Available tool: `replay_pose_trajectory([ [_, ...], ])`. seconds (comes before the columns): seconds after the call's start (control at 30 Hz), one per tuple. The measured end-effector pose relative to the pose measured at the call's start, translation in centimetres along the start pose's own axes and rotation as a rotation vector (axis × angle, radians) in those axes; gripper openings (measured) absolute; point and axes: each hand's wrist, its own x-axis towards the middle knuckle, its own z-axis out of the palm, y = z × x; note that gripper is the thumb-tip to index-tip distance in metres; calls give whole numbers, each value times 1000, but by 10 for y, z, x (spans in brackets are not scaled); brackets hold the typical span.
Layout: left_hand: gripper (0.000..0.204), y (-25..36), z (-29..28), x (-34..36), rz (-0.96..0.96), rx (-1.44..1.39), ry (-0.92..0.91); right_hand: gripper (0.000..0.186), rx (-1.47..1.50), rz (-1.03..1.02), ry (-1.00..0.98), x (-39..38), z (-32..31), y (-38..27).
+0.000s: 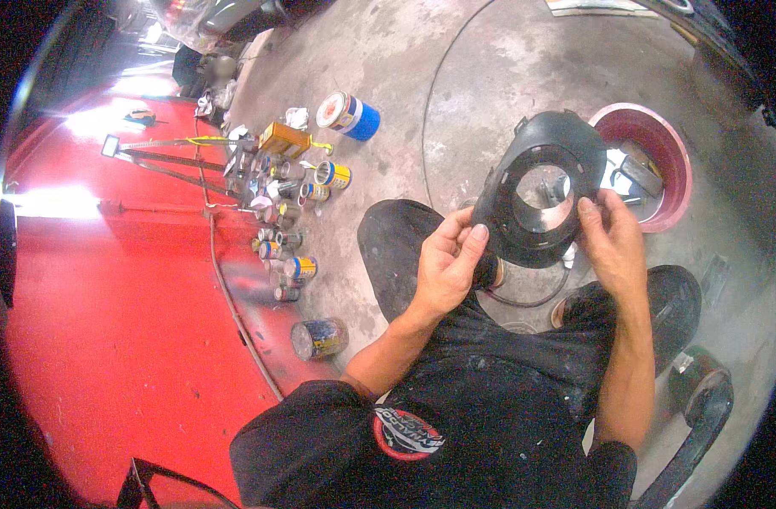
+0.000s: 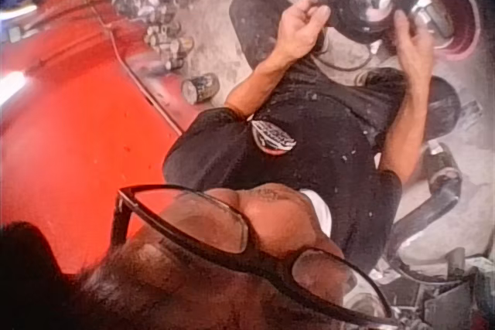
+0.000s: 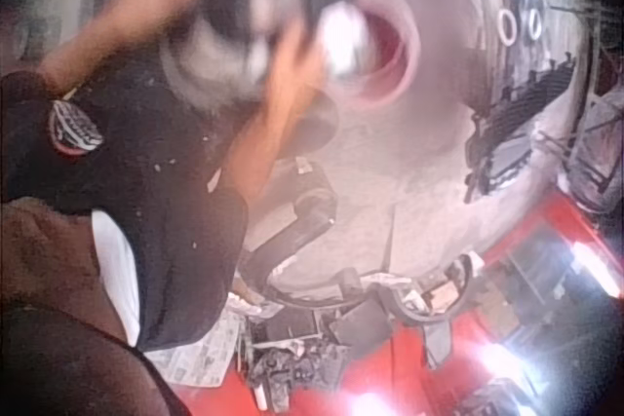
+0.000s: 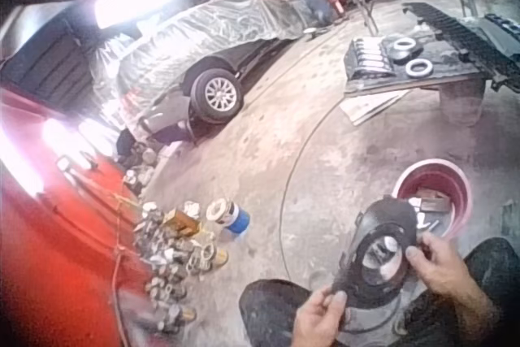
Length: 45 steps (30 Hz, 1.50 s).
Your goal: The person sands a circular plastic automotive part by hand using sandpaper while sitting on the floor, applying putty to a metal plate from a can, and using the plate to spread filler onto the plastic part.
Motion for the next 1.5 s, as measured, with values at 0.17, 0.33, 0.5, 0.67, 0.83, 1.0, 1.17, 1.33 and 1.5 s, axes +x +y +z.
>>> replay_pose_trajectory([
  [0.17,33,4,-3,-8,-18,127,-35,33,-54,-9,-44,1,2,2],
  [0.33,31,7,3,-9,63,164,-20,39,19,44,-86,0,5,0],
  [0.5,31,15,7,-16,8,270,-46,36,-44,70,-92,-2,8,7],
  [0.67,33,17,11,-17,178,356,-97,32,-91,-80,-78,-3,12,12],
  [0.83,35,16,21,-14,170,356,-125,33,-123,-69,-112,0,-1,14],
  [1.0,37,20,15,-12,180,425,-160,31,-204,-101,-122,2,5,-6],
  [1.17,32,12,1,-16,-7,85,6,36,-420,-158,-87,-1,8,5],
  [1.33,32,15,-43,7,-7,9,154,42,-513,-165,393,-22,-106,35],
  [1.5,23,22,-91,20,116,343,439,46,-648,13,400,-93,-123,55],
])
